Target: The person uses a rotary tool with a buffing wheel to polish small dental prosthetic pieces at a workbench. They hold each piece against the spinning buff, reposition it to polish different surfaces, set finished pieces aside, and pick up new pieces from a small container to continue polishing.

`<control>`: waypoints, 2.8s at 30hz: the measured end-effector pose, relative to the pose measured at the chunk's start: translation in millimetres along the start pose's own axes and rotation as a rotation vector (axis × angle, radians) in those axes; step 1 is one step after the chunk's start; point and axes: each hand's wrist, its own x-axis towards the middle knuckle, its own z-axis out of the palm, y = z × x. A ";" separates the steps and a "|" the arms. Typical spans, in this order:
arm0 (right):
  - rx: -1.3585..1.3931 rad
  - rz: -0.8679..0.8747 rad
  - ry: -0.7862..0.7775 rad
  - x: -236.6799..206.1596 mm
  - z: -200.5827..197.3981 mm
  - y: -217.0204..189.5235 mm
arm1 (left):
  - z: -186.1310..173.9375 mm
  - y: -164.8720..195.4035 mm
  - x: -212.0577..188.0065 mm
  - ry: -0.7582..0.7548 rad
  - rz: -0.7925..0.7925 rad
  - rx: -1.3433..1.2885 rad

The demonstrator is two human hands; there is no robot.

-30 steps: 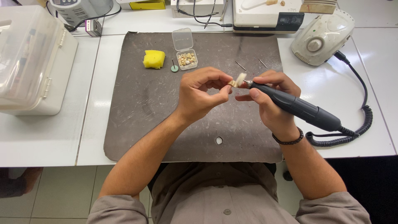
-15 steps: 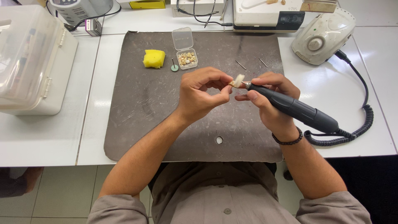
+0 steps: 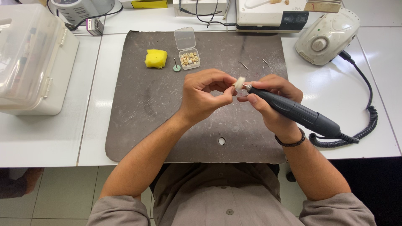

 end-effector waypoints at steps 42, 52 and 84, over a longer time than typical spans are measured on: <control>0.079 -0.043 0.069 -2.5 -3.2 0.4 | 0.5 0.2 -0.3 -0.008 0.129 0.035; -0.084 -0.111 -0.024 -4.1 -0.6 -5.0 | 0.5 4.4 -0.5 -0.012 0.052 0.003; 0.327 0.084 0.076 1.8 -8.4 -1.7 | -1.8 2.5 0.7 -0.017 0.131 0.062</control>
